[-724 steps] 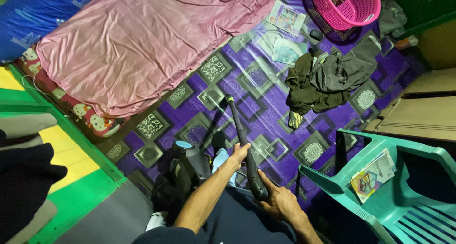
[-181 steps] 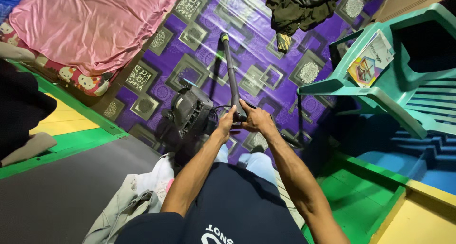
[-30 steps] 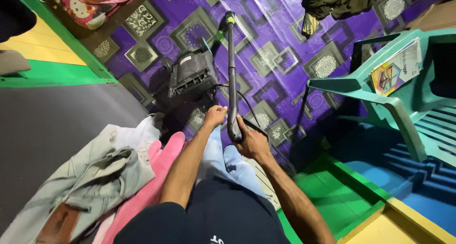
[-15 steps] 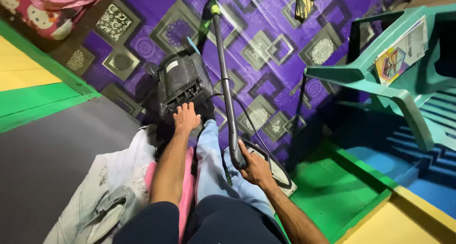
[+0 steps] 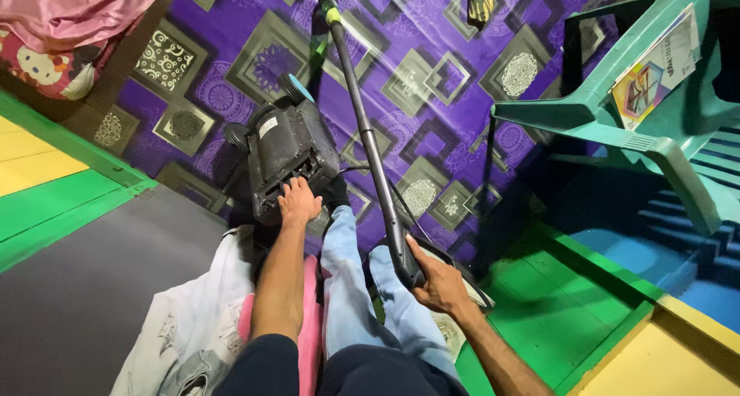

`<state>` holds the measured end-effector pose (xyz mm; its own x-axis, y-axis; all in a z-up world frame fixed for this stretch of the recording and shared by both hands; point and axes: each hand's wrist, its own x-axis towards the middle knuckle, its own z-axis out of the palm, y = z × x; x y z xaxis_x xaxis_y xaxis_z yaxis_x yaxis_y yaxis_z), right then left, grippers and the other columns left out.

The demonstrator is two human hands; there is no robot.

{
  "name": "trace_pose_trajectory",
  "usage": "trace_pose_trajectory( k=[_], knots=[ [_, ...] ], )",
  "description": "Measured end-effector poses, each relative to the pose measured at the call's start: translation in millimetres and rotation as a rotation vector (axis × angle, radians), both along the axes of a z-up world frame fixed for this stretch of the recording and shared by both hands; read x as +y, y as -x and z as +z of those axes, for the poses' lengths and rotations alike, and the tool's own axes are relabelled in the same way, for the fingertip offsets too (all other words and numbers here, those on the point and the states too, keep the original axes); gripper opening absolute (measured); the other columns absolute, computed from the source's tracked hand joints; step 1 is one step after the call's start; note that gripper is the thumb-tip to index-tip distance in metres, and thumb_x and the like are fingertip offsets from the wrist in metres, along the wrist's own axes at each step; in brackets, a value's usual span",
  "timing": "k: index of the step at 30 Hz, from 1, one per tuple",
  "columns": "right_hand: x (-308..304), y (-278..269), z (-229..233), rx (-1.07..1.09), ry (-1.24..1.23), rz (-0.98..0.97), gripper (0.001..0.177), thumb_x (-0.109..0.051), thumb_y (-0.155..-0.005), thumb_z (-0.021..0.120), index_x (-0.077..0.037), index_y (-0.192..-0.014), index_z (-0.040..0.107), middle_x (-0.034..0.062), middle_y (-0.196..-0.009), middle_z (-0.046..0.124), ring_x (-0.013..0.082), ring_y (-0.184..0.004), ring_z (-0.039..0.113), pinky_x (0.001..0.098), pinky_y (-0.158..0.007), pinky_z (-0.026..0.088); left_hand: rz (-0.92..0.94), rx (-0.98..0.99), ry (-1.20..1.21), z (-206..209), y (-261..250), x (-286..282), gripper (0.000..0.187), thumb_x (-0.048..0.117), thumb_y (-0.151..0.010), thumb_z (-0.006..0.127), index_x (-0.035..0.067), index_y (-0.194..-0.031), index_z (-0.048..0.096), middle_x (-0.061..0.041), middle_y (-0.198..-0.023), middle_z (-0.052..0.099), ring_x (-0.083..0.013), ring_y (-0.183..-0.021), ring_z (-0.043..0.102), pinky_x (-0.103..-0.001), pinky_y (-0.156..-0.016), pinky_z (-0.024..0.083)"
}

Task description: The person vacuums a purple patterned carpet in a bedroom using a handheld vacuum cleaner. After cleaning, the person picks up a piece of camouflage-patterned clothing, folds it neatly, and places it into a pink laundry basket.

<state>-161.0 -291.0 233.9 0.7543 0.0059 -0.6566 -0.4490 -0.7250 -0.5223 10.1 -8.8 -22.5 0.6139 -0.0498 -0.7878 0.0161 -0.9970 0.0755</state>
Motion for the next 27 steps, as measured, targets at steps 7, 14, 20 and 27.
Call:
trace_pose_trajectory(
  k=[7,14,20,27],
  knots=[
    [-4,-41,24,0.144,0.036,0.016,0.105,-0.024,-0.071,0.075,-0.034,-0.161,0.022,0.0166,-0.104,0.074,0.038,-0.098,0.071,0.0463,-0.089,0.055,0.096,0.1,0.066,-22,-26,17,0.071,0.035,-0.078,0.077,0.007,-0.139,0.052,-0.017,-0.145,0.052,-0.0362,-0.137,0.051,-0.051,-0.111,0.045],
    [-5,-56,36,0.091,0.012,0.0,0.11,-0.022,-0.068,0.078,-0.035,-0.161,0.021,0.0177,-0.105,0.074,0.0401,-0.098,0.07,0.0489,-0.087,0.054,0.141,-0.054,0.065,-13,-14,12,0.085,0.041,-0.075,0.084,0.004,-0.141,0.045,-0.017,-0.144,0.049,-0.0363,-0.136,0.048,-0.053,-0.106,0.045],
    [2,-60,36,0.05,0.009,0.008,0.113,-0.021,-0.064,0.081,-0.035,-0.159,0.022,0.0188,-0.103,0.074,0.0406,-0.095,0.07,0.0488,-0.084,0.055,0.219,-0.042,0.088,-22,-9,2,0.074,0.052,-0.084,0.075,0.006,-0.138,0.052,-0.015,-0.142,0.054,-0.0348,-0.137,0.047,-0.053,-0.109,0.042],
    [1,-69,46,0.07,0.026,0.023,0.112,-0.021,-0.065,0.08,-0.036,-0.16,0.022,0.0205,-0.093,0.073,0.0423,-0.089,0.071,0.0489,-0.081,0.055,0.287,-0.026,0.063,-22,-6,21,0.062,0.053,-0.094,0.063,0.008,-0.137,0.056,-0.014,-0.143,0.056,-0.0345,-0.138,0.048,-0.052,-0.112,0.04]
  ],
)
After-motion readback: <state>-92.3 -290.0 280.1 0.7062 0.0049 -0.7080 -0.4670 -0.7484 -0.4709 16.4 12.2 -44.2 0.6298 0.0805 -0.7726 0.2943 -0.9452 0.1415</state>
